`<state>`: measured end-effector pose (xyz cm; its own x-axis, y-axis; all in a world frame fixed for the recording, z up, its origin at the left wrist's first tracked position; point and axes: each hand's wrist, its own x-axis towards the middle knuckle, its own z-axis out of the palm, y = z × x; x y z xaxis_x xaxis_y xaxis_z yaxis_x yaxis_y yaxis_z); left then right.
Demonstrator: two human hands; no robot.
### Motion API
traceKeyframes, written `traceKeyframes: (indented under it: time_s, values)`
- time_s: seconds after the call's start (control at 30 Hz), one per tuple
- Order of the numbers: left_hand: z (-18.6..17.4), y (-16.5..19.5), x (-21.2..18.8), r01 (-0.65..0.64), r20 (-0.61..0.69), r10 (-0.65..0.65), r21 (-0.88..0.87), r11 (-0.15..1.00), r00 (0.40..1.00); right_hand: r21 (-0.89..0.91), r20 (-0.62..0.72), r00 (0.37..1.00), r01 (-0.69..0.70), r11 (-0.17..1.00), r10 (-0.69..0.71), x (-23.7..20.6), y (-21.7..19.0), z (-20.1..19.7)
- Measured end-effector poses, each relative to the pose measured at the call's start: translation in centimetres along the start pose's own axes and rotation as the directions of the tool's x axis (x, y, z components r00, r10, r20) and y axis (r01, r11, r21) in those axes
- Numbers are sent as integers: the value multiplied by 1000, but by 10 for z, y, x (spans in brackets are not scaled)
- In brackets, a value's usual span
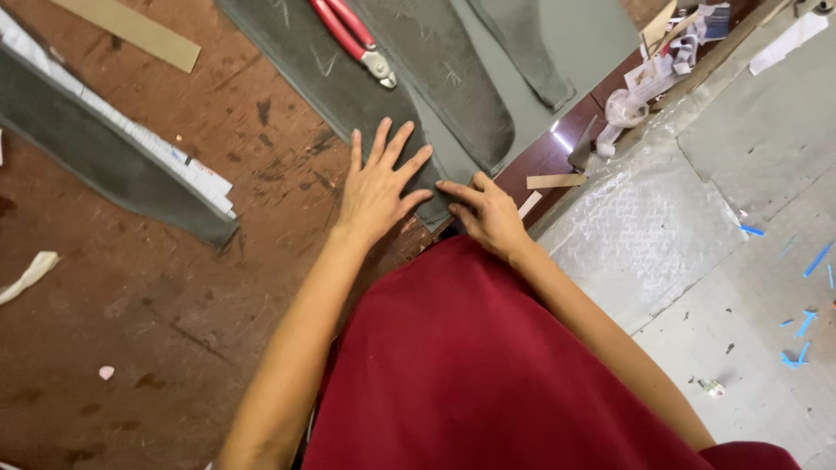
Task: The person arranges cut gray fabric shoe upper pieces on the workbench, aligns a paper pattern over one piece, and traces its outline with a marker. They then pick up scissors and cut along the marked edge of the fabric piece.
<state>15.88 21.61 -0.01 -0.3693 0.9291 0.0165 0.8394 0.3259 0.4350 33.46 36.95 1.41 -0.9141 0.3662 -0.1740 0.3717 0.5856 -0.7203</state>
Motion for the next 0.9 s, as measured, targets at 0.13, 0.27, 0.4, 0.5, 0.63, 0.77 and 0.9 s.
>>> traceKeyframes:
  time_s: [0.13, 0.27, 0.4, 0.5, 0.63, 0.77, 0.9]
  values:
    - [-10, 3, 6, 8, 68, -11, 43, 999, 998, 8, 12, 1000, -5, 1000, 5, -3, -1, -2]
    - [-15, 8, 11, 6, 81, -13, 77, 997, 997, 2, -42, 999, -24, 1000, 24, 13, 1, -15]
    - [-17, 11, 16, 31, 99, -39, 78, 996, 994, -76, -182, 980, -92, 993, 77, 52, 7, -40]
    - [-18, 13, 17, 44, 123, -54, 87, 995, 991, -152, -123, 979, -181, 972, 163, 73, 9, -56]
    - [-16, 11, 17, 41, 132, -51, 83, 996, 990, -176, -140, 968, -233, 956, 210, 80, 10, -63]
    - [-15, 9, 17, 34, 115, -42, 71, 997, 993, -162, -212, 944, -289, 944, 253, 81, 17, -59]
    - [-14, 10, 19, 60, 137, -66, 52, 997, 988, -90, -205, 940, -294, 952, 271, 83, 29, -56]
